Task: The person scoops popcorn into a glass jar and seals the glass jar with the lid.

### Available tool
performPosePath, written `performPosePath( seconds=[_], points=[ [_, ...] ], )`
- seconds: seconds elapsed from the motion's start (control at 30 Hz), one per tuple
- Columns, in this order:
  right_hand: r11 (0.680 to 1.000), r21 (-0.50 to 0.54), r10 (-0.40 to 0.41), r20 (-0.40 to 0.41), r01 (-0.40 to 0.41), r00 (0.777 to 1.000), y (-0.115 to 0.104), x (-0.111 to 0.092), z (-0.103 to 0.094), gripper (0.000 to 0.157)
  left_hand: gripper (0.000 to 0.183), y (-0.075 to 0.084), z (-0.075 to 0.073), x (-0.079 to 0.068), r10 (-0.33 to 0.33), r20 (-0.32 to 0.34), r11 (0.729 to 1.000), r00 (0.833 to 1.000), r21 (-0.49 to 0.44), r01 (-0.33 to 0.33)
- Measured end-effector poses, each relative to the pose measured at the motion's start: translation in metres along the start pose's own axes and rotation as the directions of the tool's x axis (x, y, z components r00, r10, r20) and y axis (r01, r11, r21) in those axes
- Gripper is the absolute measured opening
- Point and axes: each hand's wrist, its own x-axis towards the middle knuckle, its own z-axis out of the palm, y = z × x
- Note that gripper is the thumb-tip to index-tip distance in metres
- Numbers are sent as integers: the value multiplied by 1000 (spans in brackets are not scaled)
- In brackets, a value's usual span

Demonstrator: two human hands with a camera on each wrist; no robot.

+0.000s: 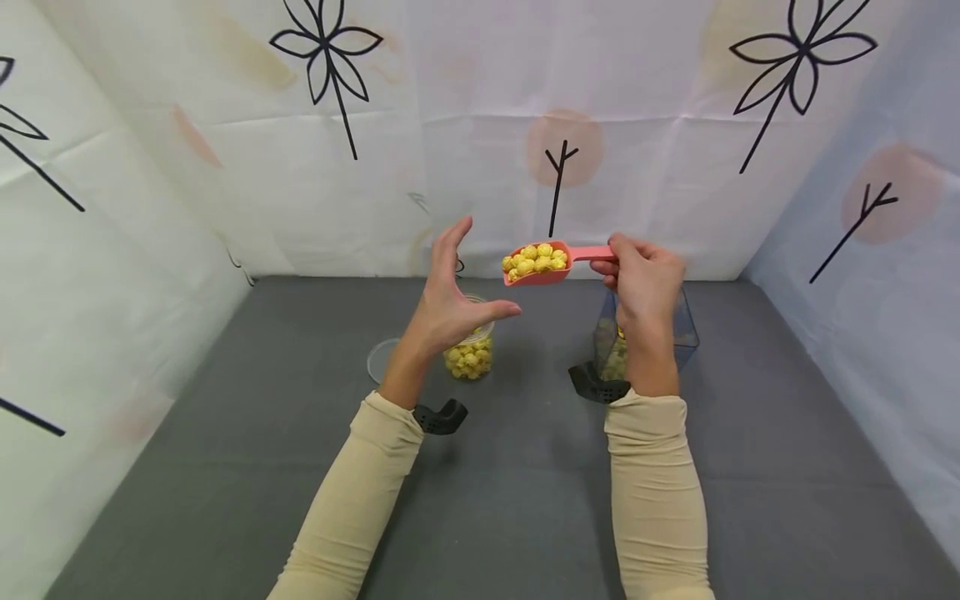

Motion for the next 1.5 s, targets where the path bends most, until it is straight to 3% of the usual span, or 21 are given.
performPosePath(
  seconds=[0.17, 0.43, 0.67, 0.97, 1.27, 1.5],
  points=[
    [999, -45, -7, 2, 7, 1000, 9, 0, 9, 48, 123, -11, -4, -4, -36, 22, 999, 999, 8, 35],
    [999, 44, 11, 16, -12, 1000, 17, -5, 16, 15, 120, -28, -9, -10, -66, 65, 997, 996, -39, 69],
    [998, 59, 1, 27, -3, 1000, 24, -9, 25, 11, 120, -41, -9, -11, -74, 90, 995, 993, -57, 79],
    [1000, 6, 22, 9, -22, 1000, 37, -9, 27, 12, 118, -55, -7, -12, -89, 152, 985, 984, -131, 109],
    [1000, -7, 16, 22, -16, 1000, 44, -11, 28, 14, 114, -68, -8, -12, -135, 247, 961, 959, -202, 188],
    [1000, 10, 22, 31, -22, 999, 45, -9, 27, 12, 110, -78, -6, -11, -194, 278, 937, 941, -233, 262]
  ],
)
